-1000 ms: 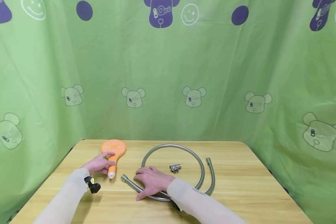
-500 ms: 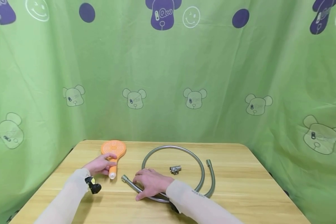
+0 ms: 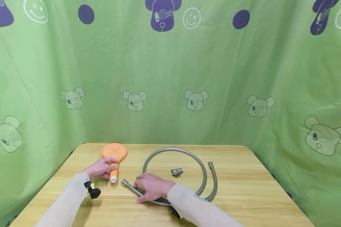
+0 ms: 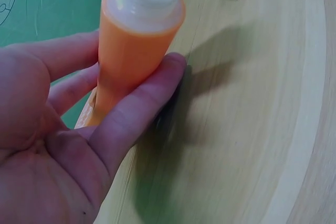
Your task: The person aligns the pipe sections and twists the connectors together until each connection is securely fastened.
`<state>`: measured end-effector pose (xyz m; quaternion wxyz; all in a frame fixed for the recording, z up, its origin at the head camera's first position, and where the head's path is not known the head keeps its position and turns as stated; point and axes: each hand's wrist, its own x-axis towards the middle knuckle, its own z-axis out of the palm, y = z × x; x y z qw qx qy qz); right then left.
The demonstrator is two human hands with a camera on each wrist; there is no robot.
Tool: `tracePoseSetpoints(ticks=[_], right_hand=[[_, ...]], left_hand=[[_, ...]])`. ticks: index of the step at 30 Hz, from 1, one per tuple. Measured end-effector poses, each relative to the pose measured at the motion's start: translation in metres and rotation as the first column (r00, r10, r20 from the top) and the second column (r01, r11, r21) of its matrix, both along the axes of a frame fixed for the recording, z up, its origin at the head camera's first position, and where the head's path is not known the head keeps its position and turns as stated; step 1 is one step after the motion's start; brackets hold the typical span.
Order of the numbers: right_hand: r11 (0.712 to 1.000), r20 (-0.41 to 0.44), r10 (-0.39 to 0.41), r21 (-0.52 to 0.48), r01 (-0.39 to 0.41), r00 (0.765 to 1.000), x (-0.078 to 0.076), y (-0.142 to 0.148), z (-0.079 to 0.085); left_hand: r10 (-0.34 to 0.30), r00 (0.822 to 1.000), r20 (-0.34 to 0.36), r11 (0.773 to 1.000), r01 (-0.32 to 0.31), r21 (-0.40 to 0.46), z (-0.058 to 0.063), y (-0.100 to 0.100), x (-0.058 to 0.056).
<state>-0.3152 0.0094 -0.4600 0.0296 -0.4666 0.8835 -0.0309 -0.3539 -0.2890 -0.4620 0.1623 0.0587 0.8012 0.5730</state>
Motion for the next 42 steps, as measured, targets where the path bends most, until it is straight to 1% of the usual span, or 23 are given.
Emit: tracePoseSetpoints(ticks=[4,9,16,22,28,33,38,42], right_hand=[[1.000,-0.008,0.009,-0.010,-0.009,1.000,0.0015,-0.0007,-0.0001],[0.999,-0.016,0.019,-0.027,-0.019,1.000,0.0010,-0.0009,-0.0014],[0.998,0.007,0.024,-0.065,-0.023,1.000,0.0010,-0.0017,0.0000],[0.998,0.016,0.009,-0.070,-0.008,1.000,0.0030,-0.0028,0.0015],[0.996,-0.015,0.029,-0.083,-0.030,0.999,0.0037,-0.0049,0.0024],[0.994,-0.029,0.043,-0.098,-0.046,0.999,0.0035,-0.0068,0.0055],[0.993,-0.022,0.045,-0.111,-0.047,0.999,0.0050,-0.0074,0.0078],[0.990,-0.016,0.052,-0.134,-0.054,0.999,0.0058,-0.0078,0.0079]], left_hand=[[-0.025,1.000,-0.007,1.000,0.025,0.005,-0.0041,-0.0046,-0.0004],[-0.032,0.999,-0.010,0.999,0.032,0.006,-0.0053,-0.0051,-0.0013],[-0.020,1.000,-0.018,1.000,0.020,-0.006,-0.0029,-0.0043,-0.0021],[-0.010,1.000,-0.019,1.000,0.010,-0.014,-0.0017,-0.0036,0.0000],[-0.008,1.000,-0.016,1.000,0.008,-0.016,-0.0019,-0.0015,0.0025],[-0.009,1.000,-0.018,1.000,0.009,-0.019,-0.0026,-0.0024,0.0022],[-0.015,1.000,-0.004,1.000,0.015,0.004,-0.0021,-0.0038,0.0022],[-0.036,0.999,0.005,0.999,0.036,0.032,-0.0014,-0.0037,0.0031]])
